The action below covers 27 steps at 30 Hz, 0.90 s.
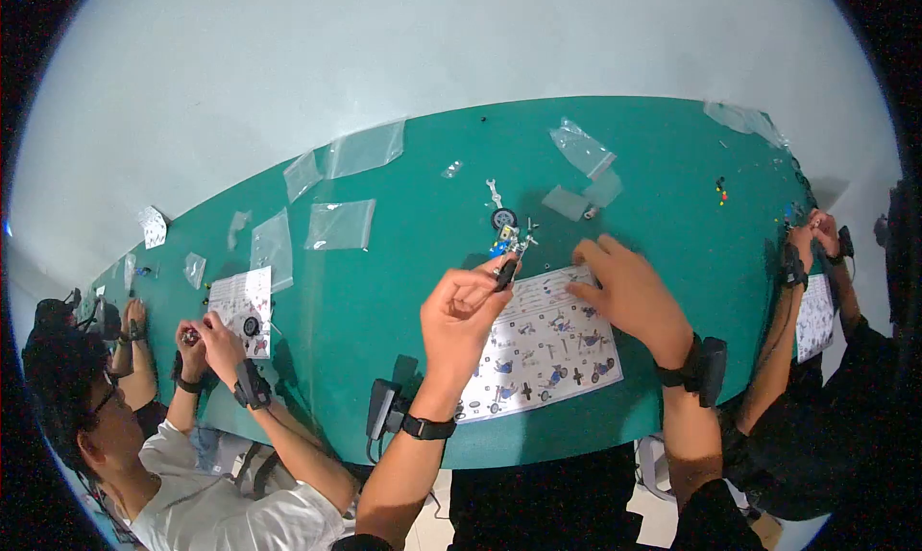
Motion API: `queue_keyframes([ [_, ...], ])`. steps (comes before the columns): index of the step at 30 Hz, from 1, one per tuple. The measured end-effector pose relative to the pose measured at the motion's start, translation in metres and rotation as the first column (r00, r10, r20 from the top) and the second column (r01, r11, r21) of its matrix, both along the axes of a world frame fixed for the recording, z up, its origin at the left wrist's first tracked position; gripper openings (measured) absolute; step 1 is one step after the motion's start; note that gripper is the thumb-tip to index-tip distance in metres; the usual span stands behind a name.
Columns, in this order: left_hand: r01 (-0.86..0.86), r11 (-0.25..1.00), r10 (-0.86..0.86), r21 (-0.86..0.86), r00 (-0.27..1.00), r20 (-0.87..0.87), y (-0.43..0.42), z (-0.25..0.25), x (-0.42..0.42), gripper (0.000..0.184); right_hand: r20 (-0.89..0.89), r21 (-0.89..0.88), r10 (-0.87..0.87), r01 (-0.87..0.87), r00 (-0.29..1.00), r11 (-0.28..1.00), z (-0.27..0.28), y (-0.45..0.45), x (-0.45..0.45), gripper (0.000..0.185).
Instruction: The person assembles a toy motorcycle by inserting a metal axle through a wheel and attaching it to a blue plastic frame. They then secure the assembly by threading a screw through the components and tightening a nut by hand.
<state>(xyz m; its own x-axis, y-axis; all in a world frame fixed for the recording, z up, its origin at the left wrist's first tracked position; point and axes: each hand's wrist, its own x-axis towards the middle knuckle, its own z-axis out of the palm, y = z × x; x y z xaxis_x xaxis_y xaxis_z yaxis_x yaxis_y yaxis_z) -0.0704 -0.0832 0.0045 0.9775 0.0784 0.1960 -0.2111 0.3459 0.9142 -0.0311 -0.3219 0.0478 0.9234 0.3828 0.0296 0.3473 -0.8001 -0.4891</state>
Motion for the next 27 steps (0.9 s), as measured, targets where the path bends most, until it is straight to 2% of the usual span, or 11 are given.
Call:
queue_keyframes([
  [1, 0.0, 1.0, 0.0, 0.013, 1.0, 0.031, -0.001, 0.0, 0.0, 0.024, 0.04, -0.03, -0.064, 0.066, 0.997, 0.997, 0.007, 0.002, -0.001, 0.038],
  [4, 0.05, 0.995, -0.055, 0.083, 0.997, 0.052, 0.003, 0.005, -0.005, 0.026, 0.314, 0.133, 0.102, -0.15, 0.944, 0.98, 0.019, 0.018, 0.006, 0.06],
  [7, 0.161, 0.986, -0.161, -0.048, 0.987, 0.006, 0.005, 0.004, -0.007, 0.026, 0.285, 0.364, 0.33, -0.42, 0.9, 0.831, 0.012, 0.032, 0.025, 0.058],
  [8, 0.134, 0.991, -0.134, -0.018, 0.991, 0.001, 0.006, 0.002, -0.007, 0.022, 0.145, 0.443, 0.362, -0.387, 0.921, 0.808, 0.009, 0.032, 0.026, 0.055],
  [10, 0.181, 0.959, -0.19, -0.218, 0.982, -0.019, 0.01, 0.004, -0.008, 0.017, -0.128, 0.584, 0.437, -0.289, 0.89, 0.759, 0.007, 0.034, 0.029, 0.049],
  [11, 0.194, 0.93, -0.212, -0.314, 0.977, -0.025, 0.013, 0.005, -0.008, 0.015, -0.138, 0.63, 0.407, -0.237, 0.903, 0.739, 0.005, 0.036, 0.027, 0.045],
  [14, 0.2, 0.928, -0.198, -0.314, 0.979, 0.039, 0.011, 0.001, -0.003, 0.018, -0.245, 0.731, 0.348, -0.063, 0.905, 0.679, 0.004, 0.037, 0.014, 0.032],
  [16, 0.16, 0.964, -0.167, -0.211, 0.986, -0.016, 0.012, 0.003, -0.002, 0.027, -0.369, 0.75, 0.342, 0.06, 0.864, 0.658, 0.014, 0.031, 0.013, 0.024],
  [21, 0.137, 0.989, -0.14, -0.047, 0.988, -0.069, 0.01, 0.001, -0.001, 0.033, -0.313, 0.831, 0.339, 0.083, 0.887, 0.551, -0.011, 0.027, 0.016, 0.02],
  [24, 0.057, 0.991, -0.051, 0.121, 0.997, -0.055, 0.01, -0.007, 0.002, 0.032, -0.314, 0.869, 0.363, 0.112, 0.877, 0.482, -0.015, 0.026, 0.017, 0.018],
  [27, 0.019, 0.99, -0.009, 0.141, 0.997, -0.072, 0.007, 0.0, -0.001, 0.032, -0.304, 0.88, 0.359, 0.117, 0.882, 0.46, -0.02, 0.029, 0.018, 0.018],
])
